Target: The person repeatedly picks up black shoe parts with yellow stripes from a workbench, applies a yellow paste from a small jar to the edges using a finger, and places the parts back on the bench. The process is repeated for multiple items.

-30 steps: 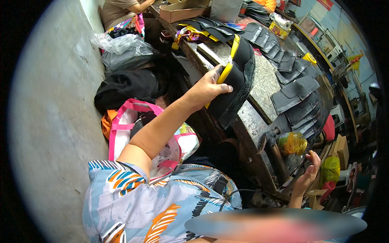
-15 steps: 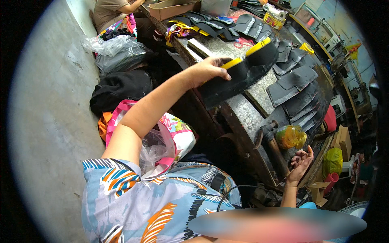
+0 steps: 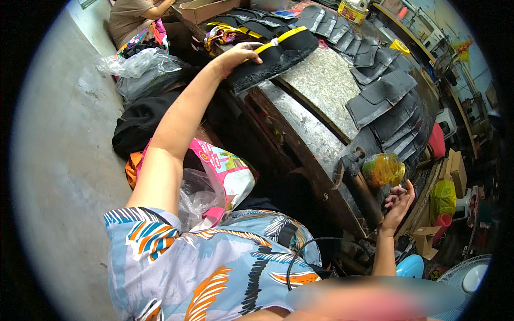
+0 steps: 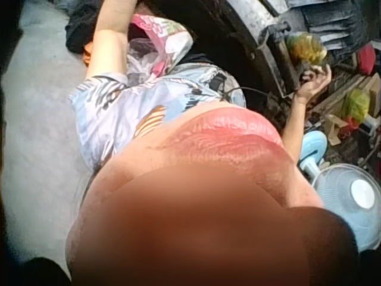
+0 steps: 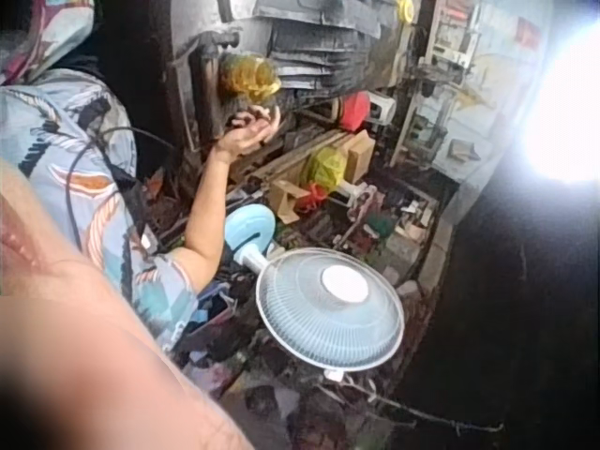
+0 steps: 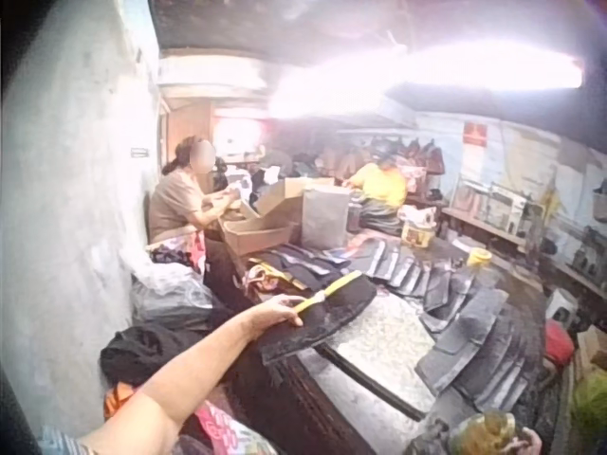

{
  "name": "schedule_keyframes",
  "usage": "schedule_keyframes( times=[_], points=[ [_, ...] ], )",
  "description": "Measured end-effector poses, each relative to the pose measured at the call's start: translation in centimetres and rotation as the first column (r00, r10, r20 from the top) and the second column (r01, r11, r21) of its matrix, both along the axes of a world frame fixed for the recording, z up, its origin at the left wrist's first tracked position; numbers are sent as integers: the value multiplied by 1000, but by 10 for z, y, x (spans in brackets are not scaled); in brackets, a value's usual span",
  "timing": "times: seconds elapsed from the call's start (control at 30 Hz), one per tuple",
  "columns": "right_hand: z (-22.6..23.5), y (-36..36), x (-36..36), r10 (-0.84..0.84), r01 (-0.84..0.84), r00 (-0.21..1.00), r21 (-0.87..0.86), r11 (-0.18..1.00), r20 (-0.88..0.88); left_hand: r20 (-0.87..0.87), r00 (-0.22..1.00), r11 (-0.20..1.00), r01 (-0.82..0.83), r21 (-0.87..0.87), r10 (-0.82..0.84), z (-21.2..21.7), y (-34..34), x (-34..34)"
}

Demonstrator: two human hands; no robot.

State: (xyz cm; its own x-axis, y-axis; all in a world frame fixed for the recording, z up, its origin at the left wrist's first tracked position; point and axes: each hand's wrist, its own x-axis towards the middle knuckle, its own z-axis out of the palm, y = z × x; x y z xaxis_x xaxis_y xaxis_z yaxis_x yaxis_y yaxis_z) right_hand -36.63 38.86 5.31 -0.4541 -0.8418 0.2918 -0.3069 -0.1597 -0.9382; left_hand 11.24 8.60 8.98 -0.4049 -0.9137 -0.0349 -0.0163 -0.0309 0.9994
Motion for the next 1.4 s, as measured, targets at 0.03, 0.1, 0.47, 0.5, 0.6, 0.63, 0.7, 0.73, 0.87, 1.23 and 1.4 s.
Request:
schedule_keyframes(
  times=[0.03,0.1,0.47,0.5,0.6,0.63,0.7,0.73,0.87,1.23,1.4],
  points=[
    [1,0,0,7,-7,1000,7,1000,8,22,1000,1000,-13,3,13,1,-2,4],
    [1,0,1,2,-2,1000,0,1000,-3,4,1000,1000,-15,12,14,4,-4,11],
    [1,0,0,-4,4,999,11,1000,-37,340,935,992,-68,-102,99,3,-38,27],
    [1,0,-1,4,-3,999,14,1000,-42,388,907,979,-102,-178,165,2,-43,26],
    [0,0,-1,1,0,999,10,1000,-44,374,922,983,-35,-180,102,8,-58,22],
    [0,0,-2,11,-11,999,8,1000,-42,361,931,994,-10,-110,50,11,-61,19],
    [-1,0,-2,11,-11,1000,4,1000,-19,534,832,961,4,-276,150,16,-64,12],
    [-1,1,-2,0,0,1000,5,1000,-10,639,726,905,54,-422,254,20,-64,9],
    [-2,0,-3,-21,21,1000,-15,1000,-3,726,252,738,64,-672,639,28,-45,-12],
    [-2,-1,-1,-10,11,1000,-65,998,14,456,768,416,271,-868,450,0,26,-201],
    [-3,-1,0,-26,31,997,-72,997,67,460,816,669,127,-733,349,-14,35,-303]
  ],
)
